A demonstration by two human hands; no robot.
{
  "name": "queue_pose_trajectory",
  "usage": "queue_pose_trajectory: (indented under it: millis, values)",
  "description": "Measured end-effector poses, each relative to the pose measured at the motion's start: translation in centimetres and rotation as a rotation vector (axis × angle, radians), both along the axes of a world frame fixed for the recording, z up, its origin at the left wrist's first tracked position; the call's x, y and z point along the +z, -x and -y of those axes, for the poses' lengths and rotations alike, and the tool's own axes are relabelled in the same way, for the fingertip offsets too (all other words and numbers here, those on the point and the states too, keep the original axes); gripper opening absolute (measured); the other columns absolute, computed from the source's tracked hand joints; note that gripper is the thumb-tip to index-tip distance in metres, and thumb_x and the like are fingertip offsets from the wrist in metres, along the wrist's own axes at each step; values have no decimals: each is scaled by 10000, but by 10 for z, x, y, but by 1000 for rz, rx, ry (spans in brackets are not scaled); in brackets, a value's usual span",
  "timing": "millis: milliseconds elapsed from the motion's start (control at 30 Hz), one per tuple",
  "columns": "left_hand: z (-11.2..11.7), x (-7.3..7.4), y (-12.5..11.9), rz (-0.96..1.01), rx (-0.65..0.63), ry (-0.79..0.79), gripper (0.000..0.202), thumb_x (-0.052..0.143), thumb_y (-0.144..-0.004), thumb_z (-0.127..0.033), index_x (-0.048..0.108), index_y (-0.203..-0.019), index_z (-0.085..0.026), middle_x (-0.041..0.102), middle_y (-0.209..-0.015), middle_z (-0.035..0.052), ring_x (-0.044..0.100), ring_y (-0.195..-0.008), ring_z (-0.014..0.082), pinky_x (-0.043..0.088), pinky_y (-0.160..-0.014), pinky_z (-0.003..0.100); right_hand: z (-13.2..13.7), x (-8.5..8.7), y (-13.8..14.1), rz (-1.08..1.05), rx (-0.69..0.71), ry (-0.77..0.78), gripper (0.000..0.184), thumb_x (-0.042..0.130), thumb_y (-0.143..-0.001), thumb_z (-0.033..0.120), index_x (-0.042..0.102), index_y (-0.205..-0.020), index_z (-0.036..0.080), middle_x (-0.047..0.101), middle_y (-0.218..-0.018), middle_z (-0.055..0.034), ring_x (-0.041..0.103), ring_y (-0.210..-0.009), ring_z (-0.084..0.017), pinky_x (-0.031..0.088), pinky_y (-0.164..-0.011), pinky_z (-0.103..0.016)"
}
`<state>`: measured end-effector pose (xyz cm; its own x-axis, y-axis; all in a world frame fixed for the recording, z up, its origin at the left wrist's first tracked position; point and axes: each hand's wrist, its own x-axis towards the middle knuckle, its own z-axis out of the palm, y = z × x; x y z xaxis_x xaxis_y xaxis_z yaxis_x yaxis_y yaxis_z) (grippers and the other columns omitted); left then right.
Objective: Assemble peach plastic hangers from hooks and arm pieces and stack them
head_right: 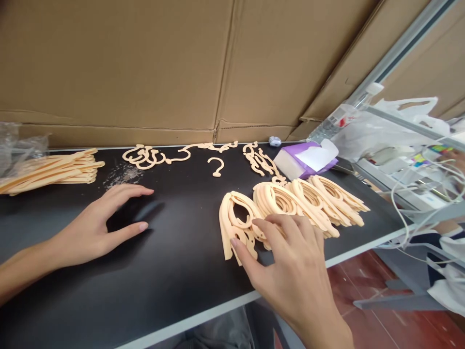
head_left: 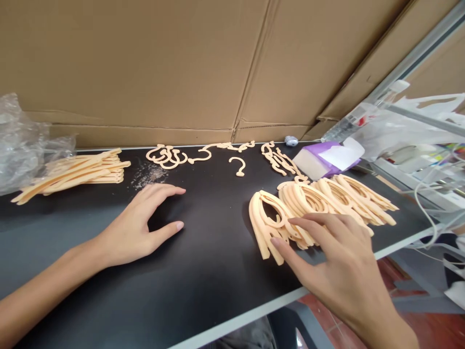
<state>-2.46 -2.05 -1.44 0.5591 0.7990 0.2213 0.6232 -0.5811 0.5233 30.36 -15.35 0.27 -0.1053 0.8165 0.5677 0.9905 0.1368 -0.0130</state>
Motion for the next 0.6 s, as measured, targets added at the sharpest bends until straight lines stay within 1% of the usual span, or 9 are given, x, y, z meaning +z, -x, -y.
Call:
queue_pose_trajectory:
  millis: [67, 133, 233, 333, 433, 533, 600]
  values:
    - [1, 0, -1, -16, -36, -42, 477, 605, -930, -519, 562, -1344, -287, 576, -1387, 79, 525, -1292, 310, 418, -1138, 508, -6, 8, 3, -37, 19, 18, 249, 663, -923, 397, 702, -1005, 164, 708, -989, -137, 622, -974, -336, 471, -897, -522]
    - [4, 1, -4, -33, -88, -79, 419, 615, -931, -472, 596, -1303, -281, 610, -1334, 72, 542, -1260, 303, 437, -1111, 486, -17, 16, 6, -38, 56, 45, 286, 643, -936, 412, 704, -1049, 157, 718, -1018, -137, 626, -1013, -337, 471, -915, -507]
    - [14, 4, -15, -39, -164, -99, 328, 604, -946, -396, 632, -1244, -261, 653, -1259, 74, 561, -1209, 286, 463, -1064, 456, -40, 26, 10, 13, 94, 149, 367, 619, -945, 470, 710, -1111, 156, 720, -1083, -138, 631, -1053, -347, 463, -951, -511]
    - [31, 9, -32, -32, -252, -88, 286, 569, -963, -331, 638, -1228, -248, 667, -1224, 82, 573, -1157, 265, 480, -1014, 430, -60, 32, 12, 98, 85, 315, 478, 643, -913, 532, 695, -1204, 157, 687, -1212, -161, 642, -1082, -373, 478, -944, -517]
    - [45, 13, -50, -71, -351, -77, 278, 567, -953, -287, 640, -1214, -226, 662, -1203, 91, 589, -1074, 252, 498, -940, 411, -72, 37, 13, 176, 67, 463, 570, 649, -895, 557, 657, -1307, 163, 646, -1307, -177, 666, -1072, -384, 497, -921, -513]
    - [51, 17, -70, -113, -398, -61, 292, 549, -969, -316, 638, -1220, -196, 660, -1160, 102, 596, -1015, 258, 497, -906, 432, -79, 41, 11, 191, 59, 541, 601, 605, -919, 540, 613, -1382, 157, 664, -1280, -166, 698, -1028, -365, 506, -908, -486]
    - [51, 18, -84, -125, -408, -55, 296, 536, -979, -327, 638, -1218, -184, 663, -1141, 104, 597, -1020, 265, 493, -917, 449, -82, 42, 9, 168, 53, 548, 565, 576, -931, 480, 607, -1392, 156, 685, -1243, -161, 713, -1007, -350, 513, -884, -458]
